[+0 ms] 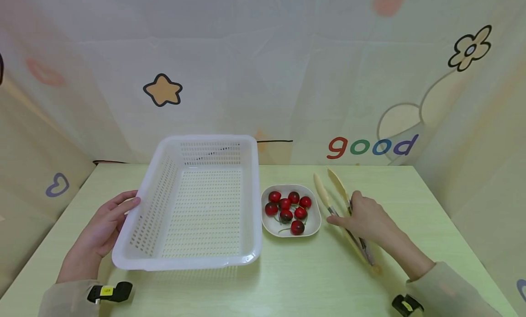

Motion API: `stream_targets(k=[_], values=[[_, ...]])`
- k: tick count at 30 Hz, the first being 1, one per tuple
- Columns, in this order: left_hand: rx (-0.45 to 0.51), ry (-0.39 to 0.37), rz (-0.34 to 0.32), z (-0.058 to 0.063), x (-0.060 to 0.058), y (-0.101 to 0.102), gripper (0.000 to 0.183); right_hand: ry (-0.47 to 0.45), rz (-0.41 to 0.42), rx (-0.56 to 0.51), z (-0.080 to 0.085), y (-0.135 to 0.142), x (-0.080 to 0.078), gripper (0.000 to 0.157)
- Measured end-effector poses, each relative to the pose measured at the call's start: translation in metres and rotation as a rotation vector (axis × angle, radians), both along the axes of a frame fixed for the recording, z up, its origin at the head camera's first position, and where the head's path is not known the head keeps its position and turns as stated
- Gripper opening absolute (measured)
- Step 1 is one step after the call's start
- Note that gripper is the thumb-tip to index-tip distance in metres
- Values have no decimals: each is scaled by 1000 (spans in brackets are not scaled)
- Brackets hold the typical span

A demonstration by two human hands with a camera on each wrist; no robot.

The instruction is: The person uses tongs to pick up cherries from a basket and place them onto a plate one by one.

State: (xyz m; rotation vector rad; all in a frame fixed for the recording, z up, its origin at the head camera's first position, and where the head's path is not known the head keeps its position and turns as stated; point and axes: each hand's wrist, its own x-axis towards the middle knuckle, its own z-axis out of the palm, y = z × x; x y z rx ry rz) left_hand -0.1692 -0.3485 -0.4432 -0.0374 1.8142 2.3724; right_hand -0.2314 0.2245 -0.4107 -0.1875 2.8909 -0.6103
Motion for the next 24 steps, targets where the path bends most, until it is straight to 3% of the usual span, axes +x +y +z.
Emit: stream_targets(k=[13, 24], values=[[-36, -18, 22, 1, 1, 1, 18, -18, 0, 3, -9, 3, 0, 70], [-106, -23, 25, 4, 3, 1, 15, -25, -24, 43, -13, 0, -3, 88]])
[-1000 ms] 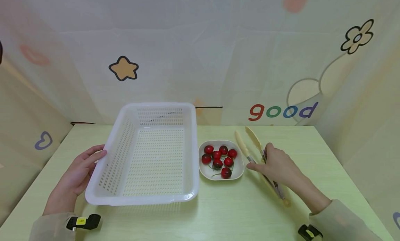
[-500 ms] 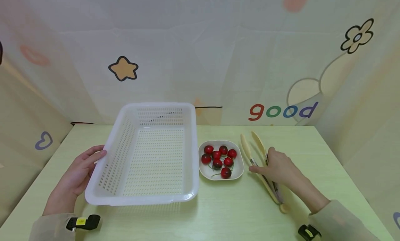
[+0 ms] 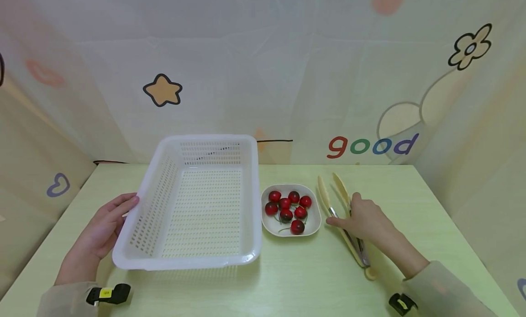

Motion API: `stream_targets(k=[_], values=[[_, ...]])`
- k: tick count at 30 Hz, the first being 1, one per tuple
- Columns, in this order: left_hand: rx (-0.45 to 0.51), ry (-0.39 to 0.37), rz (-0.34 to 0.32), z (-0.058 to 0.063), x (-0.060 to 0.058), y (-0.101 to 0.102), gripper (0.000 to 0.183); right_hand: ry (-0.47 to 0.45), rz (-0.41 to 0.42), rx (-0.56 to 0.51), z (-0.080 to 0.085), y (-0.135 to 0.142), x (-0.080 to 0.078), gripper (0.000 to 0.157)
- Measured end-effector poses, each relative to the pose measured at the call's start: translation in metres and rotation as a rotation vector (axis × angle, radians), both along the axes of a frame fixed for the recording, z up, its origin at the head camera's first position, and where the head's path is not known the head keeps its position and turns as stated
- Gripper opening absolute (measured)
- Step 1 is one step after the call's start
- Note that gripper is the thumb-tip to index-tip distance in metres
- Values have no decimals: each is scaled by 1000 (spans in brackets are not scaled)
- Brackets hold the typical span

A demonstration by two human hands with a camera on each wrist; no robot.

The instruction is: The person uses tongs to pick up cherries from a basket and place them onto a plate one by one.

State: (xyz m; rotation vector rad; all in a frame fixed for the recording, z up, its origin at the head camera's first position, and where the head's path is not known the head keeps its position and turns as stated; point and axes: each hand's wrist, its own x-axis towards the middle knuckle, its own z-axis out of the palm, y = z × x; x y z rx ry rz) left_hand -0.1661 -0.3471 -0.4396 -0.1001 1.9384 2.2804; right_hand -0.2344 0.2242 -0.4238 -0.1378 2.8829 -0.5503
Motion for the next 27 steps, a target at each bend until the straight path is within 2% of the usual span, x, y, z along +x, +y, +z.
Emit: stream_targets(k=[3, 7, 11, 14, 17, 21, 27], values=[[-14, 6, -3, 0, 0, 0, 15, -12, -4, 2, -1, 1, 0, 90], [-66, 9, 5, 0, 1, -2, 16, -8, 7, -18, 1, 5, 0, 76], [-216, -11, 44, -1, 0, -4, 23, 6, 33, -2, 6, 11, 1, 67], [-353, -31, 73, -2, 0, -5, 31, 15, 51, 40, 8, 15, 1, 69], [-460, -22, 74, -5, 1, -6, 41, 22, 56, 52, 9, 19, 2, 70], [-541, 7, 55, -7, 3, -8, 52, 0, 65, 22, 9, 20, 4, 62], [-618, 15, 55, -8, 6, -10, 50, -44, 80, -14, 10, 18, 9, 47]])
